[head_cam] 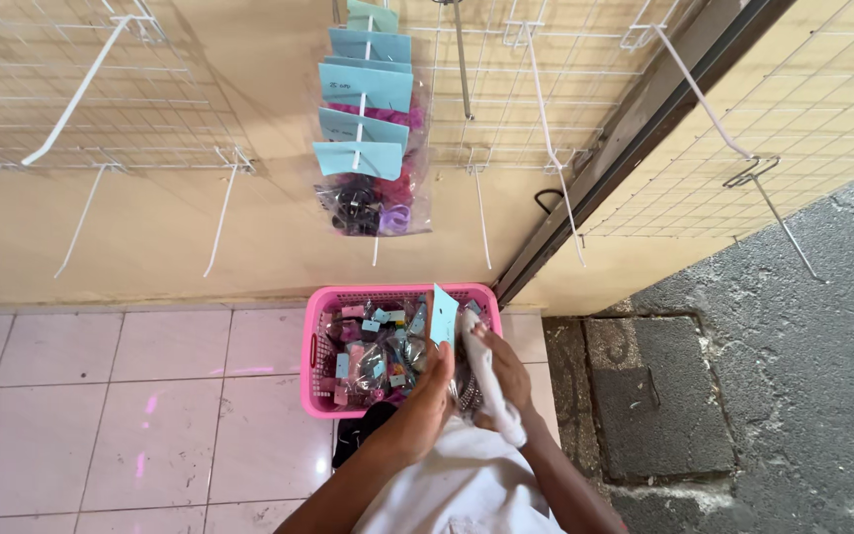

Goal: The person sorts through packaged hair accessories in a basket and wipes them with a cloth before hanging them on a wire display rack.

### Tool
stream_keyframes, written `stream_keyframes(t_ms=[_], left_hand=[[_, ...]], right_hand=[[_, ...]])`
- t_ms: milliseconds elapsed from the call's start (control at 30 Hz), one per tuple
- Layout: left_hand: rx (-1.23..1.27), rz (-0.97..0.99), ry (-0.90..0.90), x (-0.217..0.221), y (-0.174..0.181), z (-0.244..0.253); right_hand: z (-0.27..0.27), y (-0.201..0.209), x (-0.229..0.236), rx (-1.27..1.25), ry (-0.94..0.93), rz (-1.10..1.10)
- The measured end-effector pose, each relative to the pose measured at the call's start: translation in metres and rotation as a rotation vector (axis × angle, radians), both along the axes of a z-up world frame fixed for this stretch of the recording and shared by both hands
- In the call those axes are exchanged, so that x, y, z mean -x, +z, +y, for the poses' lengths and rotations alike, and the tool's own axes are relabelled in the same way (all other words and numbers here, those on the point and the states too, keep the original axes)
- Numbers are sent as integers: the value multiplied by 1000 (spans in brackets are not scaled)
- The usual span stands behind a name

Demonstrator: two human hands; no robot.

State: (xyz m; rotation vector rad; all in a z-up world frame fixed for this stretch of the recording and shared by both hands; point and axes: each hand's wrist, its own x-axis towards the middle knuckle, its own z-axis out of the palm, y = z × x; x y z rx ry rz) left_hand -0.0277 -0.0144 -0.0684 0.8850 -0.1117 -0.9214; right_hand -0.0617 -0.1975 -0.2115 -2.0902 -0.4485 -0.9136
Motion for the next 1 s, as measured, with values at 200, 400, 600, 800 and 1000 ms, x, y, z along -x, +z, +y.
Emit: stream_keyframes(t_ms=[200, 400, 600, 800, 1000], left_hand=[[106, 131, 196, -10, 3, -1], [116, -112, 236, -13, 25, 7], [100, 8, 251, -30, -1, 12], [129, 254, 209, -23, 5, 4], [230, 148, 278, -19, 33, 4]], right_hand=[[15, 67, 13, -109, -43, 347], [16, 26, 22, -541, -228, 385], [22, 11, 30, -1737, 451, 339], [42, 77, 29, -1863, 436, 558], [17, 113, 30, -1672, 298, 520]])
